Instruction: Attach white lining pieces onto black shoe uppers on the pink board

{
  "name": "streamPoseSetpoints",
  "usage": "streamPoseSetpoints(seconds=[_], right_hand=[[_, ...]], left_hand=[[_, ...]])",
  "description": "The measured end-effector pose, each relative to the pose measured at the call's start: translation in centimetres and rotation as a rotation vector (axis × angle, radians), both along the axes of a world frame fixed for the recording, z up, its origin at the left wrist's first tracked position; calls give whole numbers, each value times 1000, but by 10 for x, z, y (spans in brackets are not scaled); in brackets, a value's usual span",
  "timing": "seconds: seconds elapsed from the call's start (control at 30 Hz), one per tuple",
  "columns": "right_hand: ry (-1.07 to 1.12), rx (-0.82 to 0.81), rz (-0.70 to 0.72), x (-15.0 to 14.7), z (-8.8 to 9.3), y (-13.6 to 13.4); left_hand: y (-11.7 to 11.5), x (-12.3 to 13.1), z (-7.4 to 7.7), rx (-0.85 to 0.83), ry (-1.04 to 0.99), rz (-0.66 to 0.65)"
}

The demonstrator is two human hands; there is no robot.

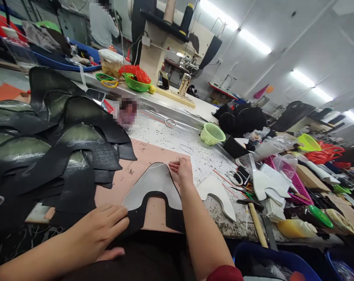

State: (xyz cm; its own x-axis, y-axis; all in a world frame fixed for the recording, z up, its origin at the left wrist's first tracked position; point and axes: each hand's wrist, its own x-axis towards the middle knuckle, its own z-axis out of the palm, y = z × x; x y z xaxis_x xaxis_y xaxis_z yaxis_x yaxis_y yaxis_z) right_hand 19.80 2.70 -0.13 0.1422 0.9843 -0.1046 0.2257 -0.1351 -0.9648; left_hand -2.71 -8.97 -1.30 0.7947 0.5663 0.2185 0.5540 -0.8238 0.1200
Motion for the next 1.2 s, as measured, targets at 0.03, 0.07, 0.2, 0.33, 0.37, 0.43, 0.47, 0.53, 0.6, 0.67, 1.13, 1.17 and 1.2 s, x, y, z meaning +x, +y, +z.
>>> streamPoseSetpoints(seconds=[0.03,0.07,0.2,0.33,0.37,0.43,0.47,0.53,0.6,0.67,1.13,1.17,1.2], right_hand=[[-42,16,2,2,0,-1],[-158,36,40,1,-1,-4],[-847,113,269,-20,-8,-21],[-995,124,225,-19,-11,-21],[-1021,131,195,-13,-12,-21],[-1099,189,111,4,-13,-26],[-1141,254,62,13,-15,-32],[-1187,473,15,31,-22,-55],[-1134,746,81,45,-33,-89],[-1034,942,195,57,-45,-132],[-211,-305,-353,82,-21,-201],[-73,-344,-385,80,-23,-195],[39,-331,-384,82,-27,-191]], left_hand=[[11,7,6,-44,19,22],[24,17,11,-85,22,67],[81,63,10,-173,-81,352],[111,90,-6,-165,-108,414],[112,92,-9,-160,-100,396],[110,92,-11,-144,-79,358],[109,91,-11,-137,-68,347],[106,90,-11,-123,-49,336],[105,90,-11,-126,-15,333],[105,89,-12,-155,43,321],[51,155,-33,-138,28,12],[46,162,-40,-104,-28,-44],[44,167,-46,-67,-99,-100]])
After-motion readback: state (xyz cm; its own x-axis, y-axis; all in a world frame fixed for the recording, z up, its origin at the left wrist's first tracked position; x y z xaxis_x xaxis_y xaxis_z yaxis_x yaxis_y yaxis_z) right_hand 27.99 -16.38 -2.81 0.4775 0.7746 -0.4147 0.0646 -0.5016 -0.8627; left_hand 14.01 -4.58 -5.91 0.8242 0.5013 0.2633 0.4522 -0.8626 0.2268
